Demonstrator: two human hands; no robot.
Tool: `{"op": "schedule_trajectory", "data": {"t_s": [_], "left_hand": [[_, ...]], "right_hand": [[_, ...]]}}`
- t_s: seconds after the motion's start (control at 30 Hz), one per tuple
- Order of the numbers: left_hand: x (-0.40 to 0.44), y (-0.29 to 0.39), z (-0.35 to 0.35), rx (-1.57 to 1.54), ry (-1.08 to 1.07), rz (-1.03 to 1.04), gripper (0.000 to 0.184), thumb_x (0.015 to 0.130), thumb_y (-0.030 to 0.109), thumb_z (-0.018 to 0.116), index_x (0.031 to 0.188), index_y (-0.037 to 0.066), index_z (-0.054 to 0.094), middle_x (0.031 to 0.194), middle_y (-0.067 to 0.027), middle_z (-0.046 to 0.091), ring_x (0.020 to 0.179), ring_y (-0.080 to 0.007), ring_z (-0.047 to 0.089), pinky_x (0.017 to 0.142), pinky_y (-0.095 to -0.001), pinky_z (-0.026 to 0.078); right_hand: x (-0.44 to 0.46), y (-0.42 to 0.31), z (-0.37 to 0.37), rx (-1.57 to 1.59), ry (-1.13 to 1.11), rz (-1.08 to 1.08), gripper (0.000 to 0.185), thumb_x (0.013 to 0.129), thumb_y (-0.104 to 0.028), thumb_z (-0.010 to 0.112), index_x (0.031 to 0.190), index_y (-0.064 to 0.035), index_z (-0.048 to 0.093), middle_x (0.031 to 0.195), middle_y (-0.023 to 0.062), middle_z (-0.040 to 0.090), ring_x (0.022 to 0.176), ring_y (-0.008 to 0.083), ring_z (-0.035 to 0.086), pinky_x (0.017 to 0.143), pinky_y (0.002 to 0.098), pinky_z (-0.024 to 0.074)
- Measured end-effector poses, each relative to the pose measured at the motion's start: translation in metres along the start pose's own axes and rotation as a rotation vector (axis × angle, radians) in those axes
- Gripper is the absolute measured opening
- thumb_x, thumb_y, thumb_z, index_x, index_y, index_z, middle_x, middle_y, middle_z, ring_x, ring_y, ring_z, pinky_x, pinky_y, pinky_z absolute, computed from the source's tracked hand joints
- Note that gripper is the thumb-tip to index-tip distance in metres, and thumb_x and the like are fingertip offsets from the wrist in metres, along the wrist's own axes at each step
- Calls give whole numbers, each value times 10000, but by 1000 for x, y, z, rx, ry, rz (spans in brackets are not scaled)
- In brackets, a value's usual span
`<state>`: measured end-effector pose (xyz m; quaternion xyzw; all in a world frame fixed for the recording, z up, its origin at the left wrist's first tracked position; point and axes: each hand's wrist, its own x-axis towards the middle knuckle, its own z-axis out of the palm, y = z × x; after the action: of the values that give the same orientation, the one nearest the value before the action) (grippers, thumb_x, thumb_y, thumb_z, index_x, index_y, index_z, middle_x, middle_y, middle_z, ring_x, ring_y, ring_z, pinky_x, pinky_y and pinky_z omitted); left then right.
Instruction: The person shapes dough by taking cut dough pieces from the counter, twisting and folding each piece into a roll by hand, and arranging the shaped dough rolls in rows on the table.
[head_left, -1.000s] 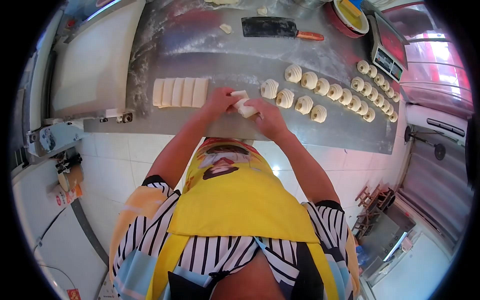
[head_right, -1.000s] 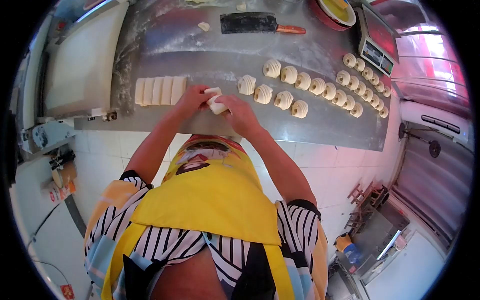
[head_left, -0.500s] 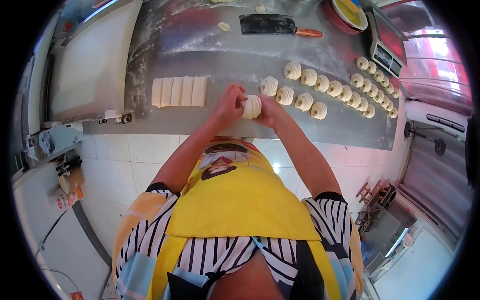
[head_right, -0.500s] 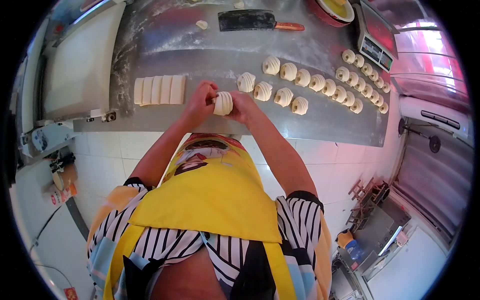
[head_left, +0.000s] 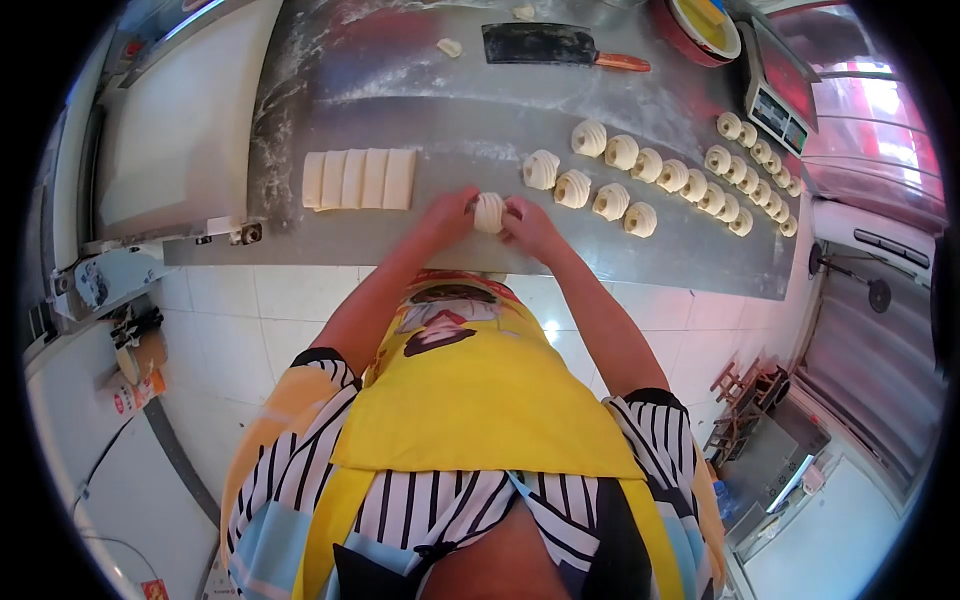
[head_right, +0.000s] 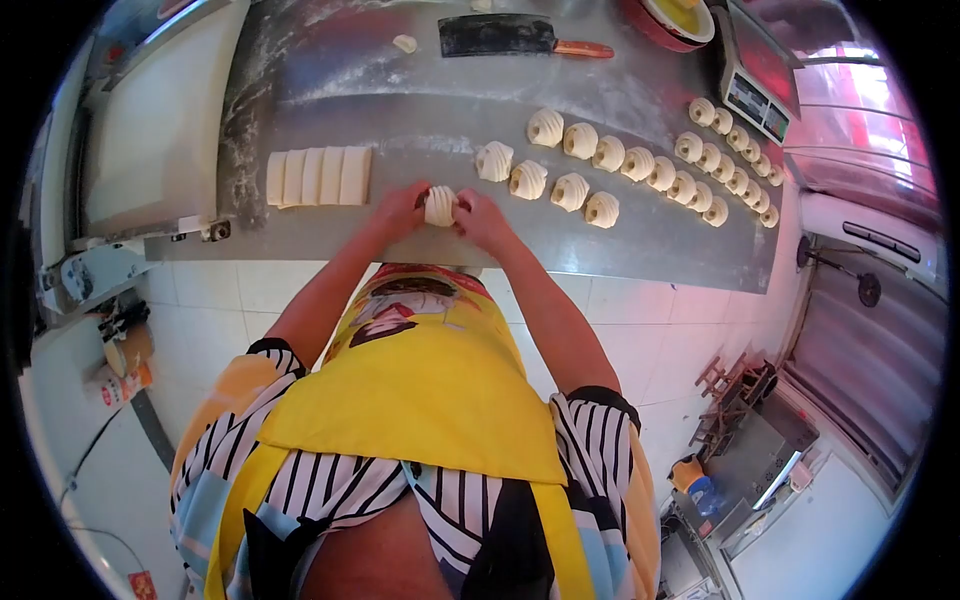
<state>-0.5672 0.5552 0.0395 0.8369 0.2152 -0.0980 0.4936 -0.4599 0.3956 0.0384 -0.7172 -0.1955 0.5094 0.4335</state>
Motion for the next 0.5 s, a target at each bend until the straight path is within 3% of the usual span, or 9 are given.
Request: {"op": "schedule_trajectory", "data": {"t_s": [0.1, 0.2, 0.27, 0.37, 0.4, 0.5], "left_hand": [[-12, -4, 12, -95, -4, -41, 248, 753, 77, 537, 1000, 58, 527, 871, -219, 599, 862, -413, 556, 729, -434, 441], [-10, -6, 13, -80, 34, -35, 247, 751, 67, 539, 997, 61, 520, 865, -217, 599, 846, -404, 559, 717, -430, 443], [-9, -5, 16, -31, 86, 10, 228, 753, 58, 542, 980, 53, 515, 845, -217, 602, 770, -365, 602, 657, -418, 466], [-2, -9, 5, -571, -238, -282, 215, 760, 46, 546, 970, 49, 498, 792, -198, 603, 620, -264, 633, 521, -385, 472], [-2, -7, 5, -538, -220, -276, 217, 761, 46, 553, 970, 50, 493, 765, -184, 604, 586, -236, 627, 491, -370, 468], [-1, -4, 7, -413, -128, -241, 227, 762, 52, 574, 970, 48, 481, 690, -145, 606, 514, -184, 614, 438, -341, 464]], "right_hand": [[-10, 3, 5, -593, 127, -274, 240, 803, -185, 570, 985, -50, 492, 833, 165, 616, 735, 343, 608, 660, 434, 480], [-6, 4, 16, -587, 259, -34, 217, 784, -134, 543, 975, -70, 462, 874, 199, 608, 777, 413, 585, 697, 494, 448], [-4, 6, 20, -555, 308, -38, 230, 764, -103, 551, 972, -72, 460, 846, 203, 599, 795, 415, 576, 688, 472, 440], [2, 16, 21, -592, 378, -113, 248, 756, -75, 552, 983, -59, 455, 795, 192, 597, 749, 382, 597, 636, 442, 461], [5, 20, 21, -614, 396, -151, 252, 757, -69, 551, 988, -52, 452, 777, 186, 599, 721, 365, 611, 613, 433, 474], [5, 14, 7, -20, 123, 59, 232, 759, -45, 551, 967, -21, 451, 730, 150, 595, 609, 280, 634, 514, 376, 501]]}}
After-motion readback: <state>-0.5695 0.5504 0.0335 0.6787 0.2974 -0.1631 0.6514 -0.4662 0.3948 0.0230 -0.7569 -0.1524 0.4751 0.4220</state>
